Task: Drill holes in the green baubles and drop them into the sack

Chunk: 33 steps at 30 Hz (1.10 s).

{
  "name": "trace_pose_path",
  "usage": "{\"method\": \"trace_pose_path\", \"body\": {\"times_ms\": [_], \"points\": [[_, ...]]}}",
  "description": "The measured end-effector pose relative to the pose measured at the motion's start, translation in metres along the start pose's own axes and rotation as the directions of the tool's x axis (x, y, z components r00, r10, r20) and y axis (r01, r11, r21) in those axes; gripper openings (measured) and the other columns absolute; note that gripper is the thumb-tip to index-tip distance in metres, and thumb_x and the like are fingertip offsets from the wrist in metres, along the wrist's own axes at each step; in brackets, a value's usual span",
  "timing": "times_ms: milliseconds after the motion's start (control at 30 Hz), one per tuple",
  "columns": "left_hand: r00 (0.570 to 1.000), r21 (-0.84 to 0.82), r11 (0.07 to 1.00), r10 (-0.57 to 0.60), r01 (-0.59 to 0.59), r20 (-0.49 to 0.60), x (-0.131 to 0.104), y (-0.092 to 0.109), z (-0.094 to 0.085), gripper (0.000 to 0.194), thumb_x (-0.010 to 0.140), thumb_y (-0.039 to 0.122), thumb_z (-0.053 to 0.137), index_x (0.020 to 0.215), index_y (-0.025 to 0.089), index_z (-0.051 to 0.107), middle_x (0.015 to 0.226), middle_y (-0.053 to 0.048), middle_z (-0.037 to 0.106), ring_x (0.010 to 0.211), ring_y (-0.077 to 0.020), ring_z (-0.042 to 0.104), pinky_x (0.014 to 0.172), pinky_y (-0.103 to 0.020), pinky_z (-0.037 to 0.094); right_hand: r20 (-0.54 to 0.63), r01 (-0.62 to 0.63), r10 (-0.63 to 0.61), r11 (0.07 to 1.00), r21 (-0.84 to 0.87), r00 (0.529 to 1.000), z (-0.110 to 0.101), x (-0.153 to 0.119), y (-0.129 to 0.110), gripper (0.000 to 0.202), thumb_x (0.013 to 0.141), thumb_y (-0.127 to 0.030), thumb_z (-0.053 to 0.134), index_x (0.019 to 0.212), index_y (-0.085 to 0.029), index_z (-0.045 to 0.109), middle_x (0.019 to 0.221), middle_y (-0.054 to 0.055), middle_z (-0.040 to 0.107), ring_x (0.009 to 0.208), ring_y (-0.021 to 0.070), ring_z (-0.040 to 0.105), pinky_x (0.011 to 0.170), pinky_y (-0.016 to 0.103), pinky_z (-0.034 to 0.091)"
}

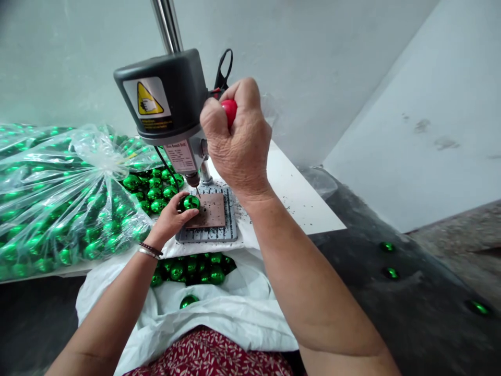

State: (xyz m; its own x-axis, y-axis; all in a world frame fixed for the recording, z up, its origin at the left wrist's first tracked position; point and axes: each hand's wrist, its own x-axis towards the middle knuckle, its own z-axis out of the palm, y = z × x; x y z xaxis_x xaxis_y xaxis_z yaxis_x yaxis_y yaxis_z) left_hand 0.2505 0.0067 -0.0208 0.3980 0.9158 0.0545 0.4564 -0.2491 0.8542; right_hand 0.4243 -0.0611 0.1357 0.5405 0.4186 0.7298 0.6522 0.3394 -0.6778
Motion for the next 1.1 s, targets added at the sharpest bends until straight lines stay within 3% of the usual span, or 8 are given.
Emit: {"method": "trace_pose_path", "body": {"times_ms": [233,533,800,967,1100], "points": [[0.997,0.098,0.993,0.072,-0.071,-0.008,0.007,-0.008,0.011,0.066,0.070,0.033,0.078,0.130,0.015,0.057,0.123,-0.012,0.065,0.115,-0.0278,0.059,0.105,-0.042,0.043,0.013,0.000,-0.001,0.996,0.084,1.000,0.000,-0.001,0.002,0.021,0.089,-0.020,0.053,0.078,-0.019,0.034,0.070,-0.007,0.035,0.063,0.0016,0.032,0.063,0.016,0.032],[0.989,0.133,0.985,0.091,-0.106,0.113,0.005,0.000,0.007,0.060,0.085,0.038,0.061,0.139,0.013,0.052,0.128,-0.013,0.064,0.116,-0.0276,0.059,0.107,-0.043,0.043,-0.024,-0.005,0.007,0.999,0.050,1.000,-0.001,0.000,0.001,0.023,0.085,-0.023,0.057,0.075,-0.021,0.036,0.068,-0.005,0.040,0.062,0.0058,0.035,0.061,0.019,0.037],[1.000,-0.051,0.999,0.006,-0.006,0.014,0.011,-0.010,0.013,0.061,0.075,0.037,0.071,0.130,0.015,0.057,0.118,-0.010,0.068,0.110,-0.0240,0.062,0.101,-0.038,0.045,-0.031,0.037,-0.036,0.999,0.034,0.999,-0.001,-0.001,0.003,0.019,0.084,-0.027,0.054,0.076,-0.021,0.038,0.068,-0.005,0.042,0.061,0.0056,0.037,0.062,0.019,0.038],[0.999,-0.006,1.000,0.029,-0.029,0.021,0.012,-0.004,0.011,0.050,0.073,0.036,0.071,0.118,0.015,0.062,0.103,-0.007,0.071,0.092,-0.0201,0.064,0.088,-0.034,0.049,0.005,0.018,-0.018,1.000,-0.004,1.000,-0.002,-0.001,0.001,0.021,0.086,-0.028,0.053,0.077,-0.021,0.036,0.073,-0.004,0.048,0.065,0.0054,0.041,0.067,0.018,0.039],[0.999,0.105,0.993,0.043,-0.046,0.026,0.010,0.003,0.009,0.051,0.072,0.034,0.072,0.118,0.016,0.063,0.101,-0.005,0.071,0.090,-0.0198,0.065,0.087,-0.034,0.050,0.006,0.043,-0.044,0.999,0.032,0.999,-0.003,-0.001,0.002,0.019,0.086,-0.029,0.049,0.077,-0.022,0.034,0.075,-0.003,0.050,0.067,0.0069,0.044,0.069,0.020,0.042]]}}
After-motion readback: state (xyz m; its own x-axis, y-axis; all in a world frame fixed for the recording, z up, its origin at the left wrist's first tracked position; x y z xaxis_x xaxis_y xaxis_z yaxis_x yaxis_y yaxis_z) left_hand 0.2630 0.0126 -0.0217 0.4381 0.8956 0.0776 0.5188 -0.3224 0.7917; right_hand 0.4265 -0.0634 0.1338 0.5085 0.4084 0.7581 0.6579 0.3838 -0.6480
